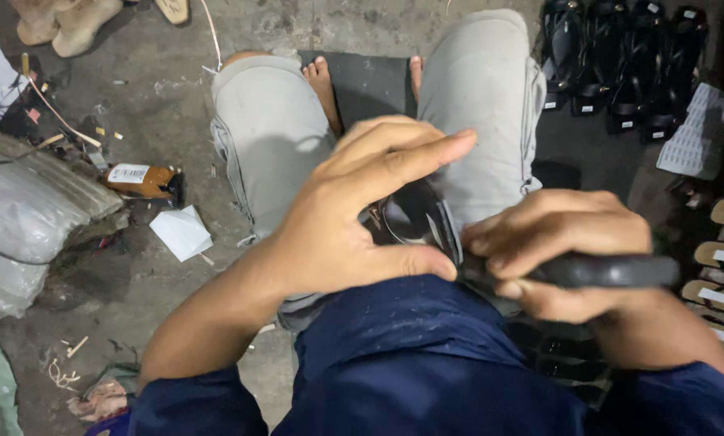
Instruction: The person uses a curved metal tool to press and shape the strap of a black sandal. They repeatedly pick up sandals, work on the strap area, and place them back on the floor among other sandals.
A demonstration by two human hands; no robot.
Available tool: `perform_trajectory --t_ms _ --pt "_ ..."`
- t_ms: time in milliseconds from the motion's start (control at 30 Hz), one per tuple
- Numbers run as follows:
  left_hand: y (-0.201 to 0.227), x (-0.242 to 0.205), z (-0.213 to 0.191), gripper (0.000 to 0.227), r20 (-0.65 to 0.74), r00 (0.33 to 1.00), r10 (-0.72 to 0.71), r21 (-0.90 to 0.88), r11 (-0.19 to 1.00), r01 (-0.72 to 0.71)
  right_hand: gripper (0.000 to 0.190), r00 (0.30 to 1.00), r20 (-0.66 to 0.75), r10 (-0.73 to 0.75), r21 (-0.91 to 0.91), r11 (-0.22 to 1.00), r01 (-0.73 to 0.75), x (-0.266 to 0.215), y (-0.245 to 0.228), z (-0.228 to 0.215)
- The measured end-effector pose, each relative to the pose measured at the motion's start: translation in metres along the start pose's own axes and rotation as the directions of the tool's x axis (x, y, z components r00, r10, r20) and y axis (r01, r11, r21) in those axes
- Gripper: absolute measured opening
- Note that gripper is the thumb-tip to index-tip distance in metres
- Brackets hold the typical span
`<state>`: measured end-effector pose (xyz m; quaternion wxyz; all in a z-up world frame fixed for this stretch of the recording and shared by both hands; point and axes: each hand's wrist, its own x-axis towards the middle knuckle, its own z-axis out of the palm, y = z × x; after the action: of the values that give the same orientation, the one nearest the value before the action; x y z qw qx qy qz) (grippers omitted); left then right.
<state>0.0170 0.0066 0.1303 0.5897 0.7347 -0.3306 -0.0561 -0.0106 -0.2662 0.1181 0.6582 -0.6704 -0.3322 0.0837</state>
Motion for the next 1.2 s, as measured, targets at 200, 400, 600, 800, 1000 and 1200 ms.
perform_trajectory --t_ms 200,400,600,800,1000,1200 --pt "-0.042 -0.03 0.023 0.078 0.131 0.98 -0.148 -0.151 0.974 0.167 0.014 0.984 -0.117 0.137 0.19 0.975 -0.113 -0.039 0.043 0.024" --pt "-0.068 -0.042 0.035 0.069 0.199 0.968 -0.152 -0.227 0.954 0.197 0.016 0.975 -0.043 0.219 0.078 0.973 -0.215 -0.046 0.054 0.02" --pt "-0.081 -0.05 0.052 0.067 0.178 0.975 -0.136 -0.226 0.958 0.175 0.016 0.992 -0.052 0.119 -0.008 0.993 -0.12 -0.057 0.065 0.025" --pt "-0.078 -0.057 0.06 0.057 0.189 0.972 -0.14 -0.223 0.958 0.182 0.015 0.974 -0.104 0.202 0.085 0.977 -0.193 -0.061 0.063 0.03" --pt "-0.074 -0.063 0.062 0.048 0.188 0.973 -0.132 -0.279 0.943 0.181 0.014 0.983 -0.068 0.172 0.033 0.985 -0.17 -0.057 0.063 0.032" --pt "-0.072 -0.067 0.068 0.049 0.178 0.975 -0.134 -0.244 0.954 0.176 0.012 0.998 -0.033 0.051 -0.041 0.998 -0.052 -0.065 0.067 0.03"
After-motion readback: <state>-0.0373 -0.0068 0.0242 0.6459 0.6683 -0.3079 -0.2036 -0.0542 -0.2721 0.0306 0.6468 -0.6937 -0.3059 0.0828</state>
